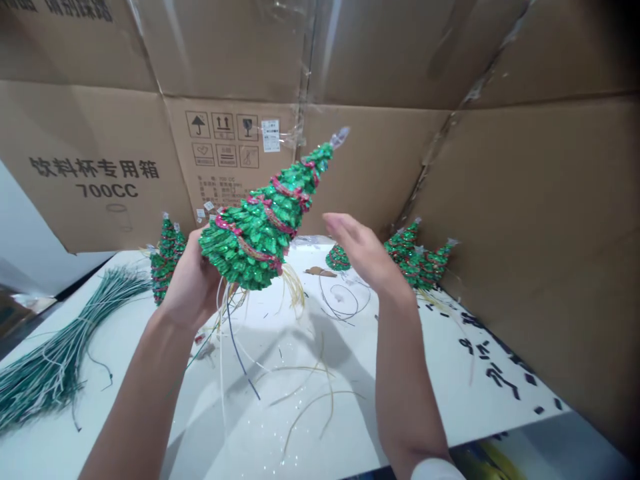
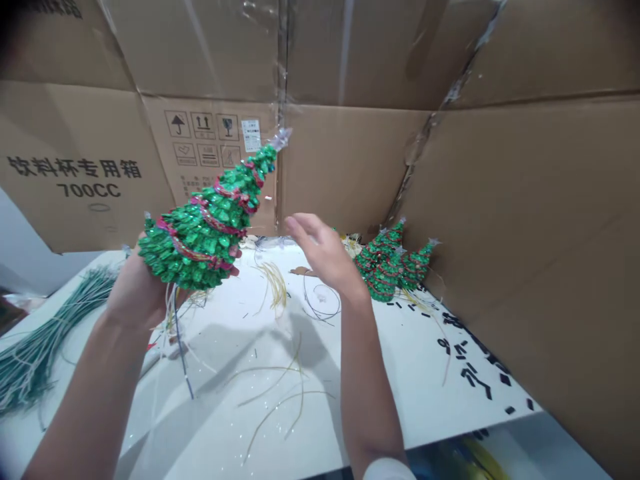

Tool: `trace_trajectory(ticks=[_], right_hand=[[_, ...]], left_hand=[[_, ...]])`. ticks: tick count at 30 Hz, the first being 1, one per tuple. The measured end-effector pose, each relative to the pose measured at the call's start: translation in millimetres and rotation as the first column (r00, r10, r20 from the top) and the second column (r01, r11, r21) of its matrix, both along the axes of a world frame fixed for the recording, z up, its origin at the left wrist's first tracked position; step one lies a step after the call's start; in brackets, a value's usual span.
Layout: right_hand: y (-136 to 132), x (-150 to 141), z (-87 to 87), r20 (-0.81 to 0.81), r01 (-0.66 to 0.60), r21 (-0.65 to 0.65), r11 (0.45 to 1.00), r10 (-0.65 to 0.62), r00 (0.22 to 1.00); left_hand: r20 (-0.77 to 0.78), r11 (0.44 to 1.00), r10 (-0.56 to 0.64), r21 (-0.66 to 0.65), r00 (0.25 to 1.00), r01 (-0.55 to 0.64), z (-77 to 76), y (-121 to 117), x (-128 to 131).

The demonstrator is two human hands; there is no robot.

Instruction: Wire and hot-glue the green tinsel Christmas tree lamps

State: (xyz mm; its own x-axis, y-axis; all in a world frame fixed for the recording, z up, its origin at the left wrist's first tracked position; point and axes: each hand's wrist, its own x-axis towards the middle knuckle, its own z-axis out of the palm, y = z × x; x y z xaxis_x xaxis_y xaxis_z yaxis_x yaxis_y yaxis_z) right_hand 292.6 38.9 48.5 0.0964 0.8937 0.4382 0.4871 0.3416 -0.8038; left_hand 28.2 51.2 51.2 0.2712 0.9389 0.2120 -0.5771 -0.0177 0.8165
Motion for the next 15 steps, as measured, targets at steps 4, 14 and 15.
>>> trace_trajectory(ticks=[4,14,15], right_hand=[[-12.7,-39.3,9.6,-0.468,-0.531,0.051,0.846,0.490,0.736],[-24.2,-50.8,26.0,-0.352,-0.117,0.122,0.986,0.154,0.923],[-24.2,-47.4,27.5,-0.335,-0.094,0.149,0.984,0.140,0.932]], left_hand=[[-0.042,0.995,-0.081,-0.066,0.996,0.078,-6.2,-9.2,18.8],[-0.446,0.994,-0.064,0.054,0.893,0.099,-9.0,-30.2,25.3],[-0.498,0.995,0.030,0.096,0.866,0.021,-12.6,-32.2,21.7]])
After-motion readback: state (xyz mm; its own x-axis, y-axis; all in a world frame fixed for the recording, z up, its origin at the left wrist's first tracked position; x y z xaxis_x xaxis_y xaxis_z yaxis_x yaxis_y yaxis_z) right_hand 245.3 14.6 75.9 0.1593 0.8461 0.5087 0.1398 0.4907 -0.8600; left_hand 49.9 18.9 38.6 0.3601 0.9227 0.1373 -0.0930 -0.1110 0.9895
